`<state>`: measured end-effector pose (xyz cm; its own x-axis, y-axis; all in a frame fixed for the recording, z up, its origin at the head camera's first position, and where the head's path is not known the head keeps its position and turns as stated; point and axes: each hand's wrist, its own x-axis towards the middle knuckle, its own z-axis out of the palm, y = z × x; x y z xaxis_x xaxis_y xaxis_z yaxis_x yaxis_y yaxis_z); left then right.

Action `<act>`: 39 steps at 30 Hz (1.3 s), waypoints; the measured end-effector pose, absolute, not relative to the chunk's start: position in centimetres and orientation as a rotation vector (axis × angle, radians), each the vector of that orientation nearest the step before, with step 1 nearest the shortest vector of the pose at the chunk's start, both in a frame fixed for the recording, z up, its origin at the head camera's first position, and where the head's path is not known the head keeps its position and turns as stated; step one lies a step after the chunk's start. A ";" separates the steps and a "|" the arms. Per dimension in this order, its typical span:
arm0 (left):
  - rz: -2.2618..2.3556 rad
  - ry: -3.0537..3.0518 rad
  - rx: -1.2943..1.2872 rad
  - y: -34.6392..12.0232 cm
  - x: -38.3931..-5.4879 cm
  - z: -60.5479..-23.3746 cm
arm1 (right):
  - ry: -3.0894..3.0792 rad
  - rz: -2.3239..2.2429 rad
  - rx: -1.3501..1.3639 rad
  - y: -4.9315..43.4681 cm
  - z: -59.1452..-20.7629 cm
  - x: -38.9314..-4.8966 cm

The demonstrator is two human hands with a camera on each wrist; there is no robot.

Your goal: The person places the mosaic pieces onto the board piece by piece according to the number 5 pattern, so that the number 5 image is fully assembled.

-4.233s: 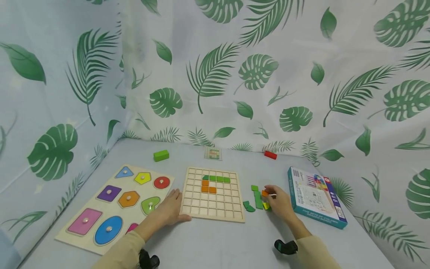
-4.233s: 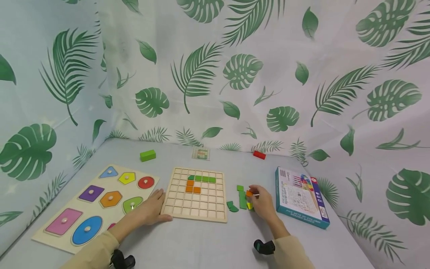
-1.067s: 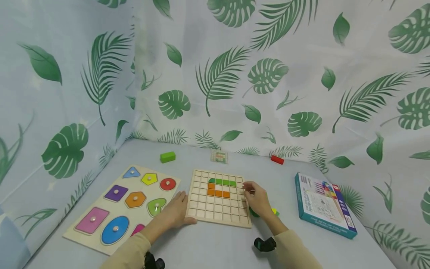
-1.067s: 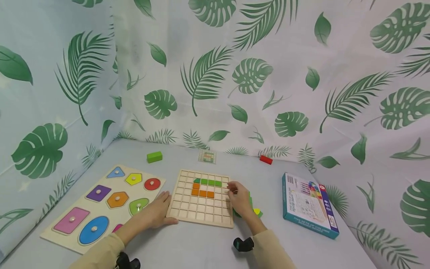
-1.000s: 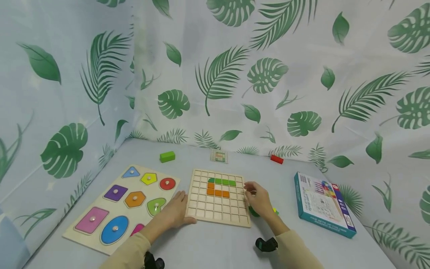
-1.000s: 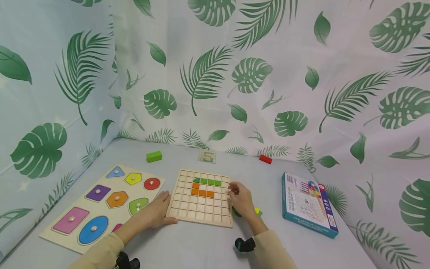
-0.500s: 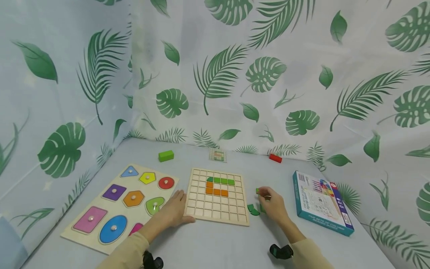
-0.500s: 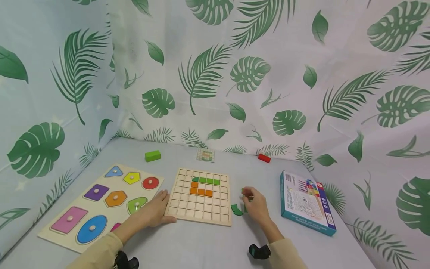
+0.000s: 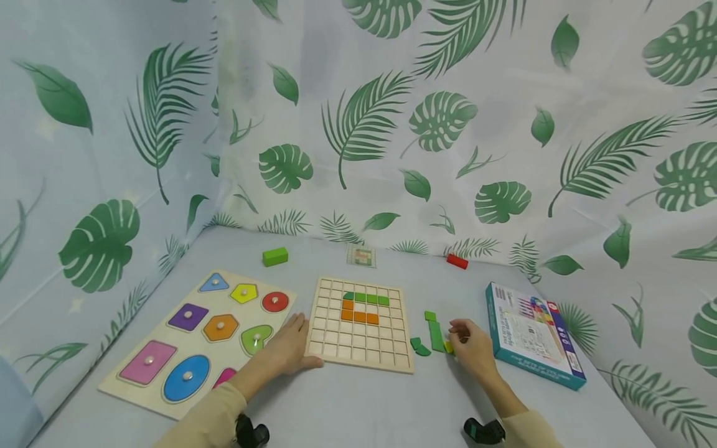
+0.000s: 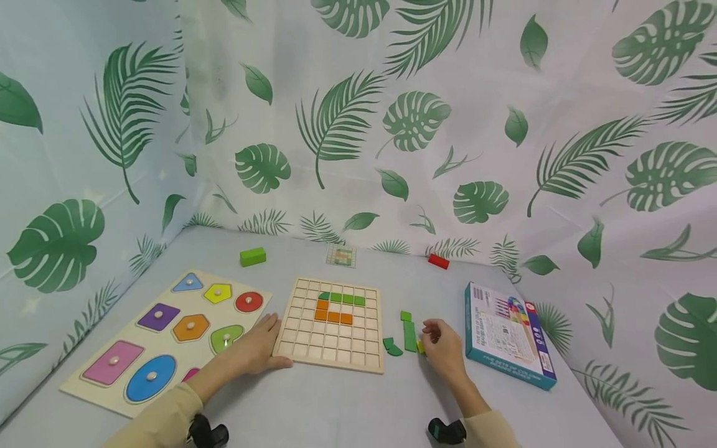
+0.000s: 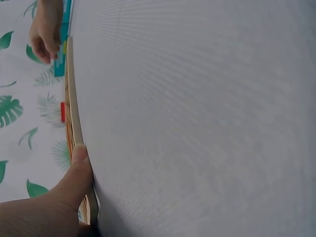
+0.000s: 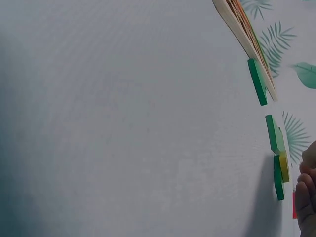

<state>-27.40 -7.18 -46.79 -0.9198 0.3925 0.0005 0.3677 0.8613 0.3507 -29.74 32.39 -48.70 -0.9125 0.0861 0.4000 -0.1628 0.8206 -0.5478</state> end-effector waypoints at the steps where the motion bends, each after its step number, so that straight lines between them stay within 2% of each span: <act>1: 0.534 2.961 0.604 -7.2 -27.4 -46.8 | -2.599 0.827 0.047 32.4 -48.7 -29.7; 24: 0.564 2.961 0.613 -7.1 -27.3 -46.8 | -2.700 0.804 0.062 32.5 -48.7 -28.7; 39: 0.590 2.947 0.610 -7.2 -27.2 -46.6 | -2.649 0.899 0.173 31.4 -47.9 -29.7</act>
